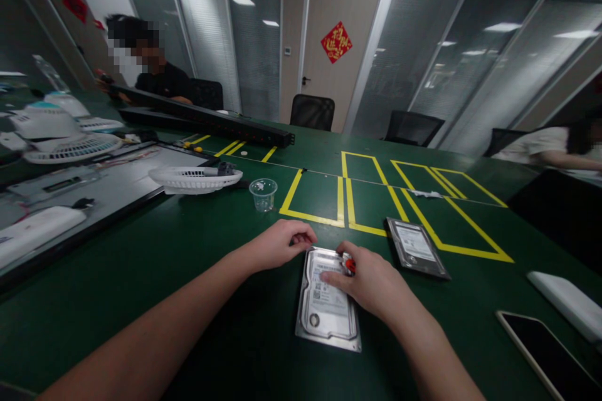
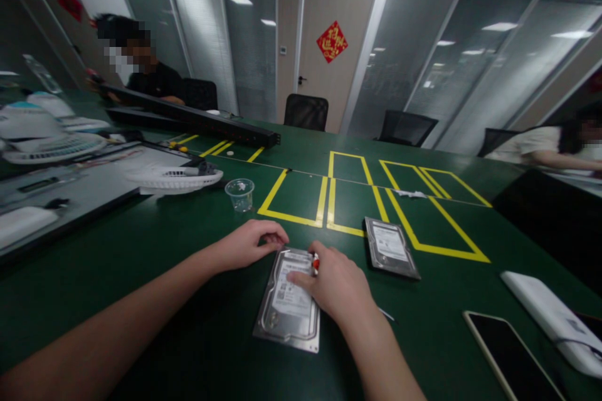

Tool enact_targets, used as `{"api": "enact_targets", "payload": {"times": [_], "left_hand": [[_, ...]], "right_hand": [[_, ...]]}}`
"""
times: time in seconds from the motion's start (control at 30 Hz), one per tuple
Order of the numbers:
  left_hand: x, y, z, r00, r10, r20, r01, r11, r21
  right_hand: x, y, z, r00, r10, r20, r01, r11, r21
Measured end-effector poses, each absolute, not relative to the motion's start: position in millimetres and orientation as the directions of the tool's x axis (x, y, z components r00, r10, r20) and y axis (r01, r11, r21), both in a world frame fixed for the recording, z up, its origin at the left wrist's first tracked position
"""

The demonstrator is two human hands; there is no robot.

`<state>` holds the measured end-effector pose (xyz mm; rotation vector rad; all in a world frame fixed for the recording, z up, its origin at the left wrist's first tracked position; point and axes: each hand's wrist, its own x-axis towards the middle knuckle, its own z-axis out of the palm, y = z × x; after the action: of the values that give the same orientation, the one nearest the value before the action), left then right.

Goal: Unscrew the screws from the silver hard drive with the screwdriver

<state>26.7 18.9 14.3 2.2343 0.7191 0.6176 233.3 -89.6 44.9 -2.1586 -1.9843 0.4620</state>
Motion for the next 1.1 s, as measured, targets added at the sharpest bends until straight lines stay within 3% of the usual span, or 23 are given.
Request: {"api": "enact_targets", "payload": {"times": [0.6,1.1], "left_hand": [[26.4,17.9,16.1,0.743,0.625,0.240,0.272,-0.609,0.745],[28.3,20.2,12.1,0.711,0.687,0.152,0.283,-0.476,0.833]], "right_hand": [[234.8,-89.7,43.2,0.064,0.993,-0.104,0.938,-0.095,-0.334],[233.3,-89.2,44.4,0.063,0.992,-0.109,0.940,-0.096,-0.329]]}}
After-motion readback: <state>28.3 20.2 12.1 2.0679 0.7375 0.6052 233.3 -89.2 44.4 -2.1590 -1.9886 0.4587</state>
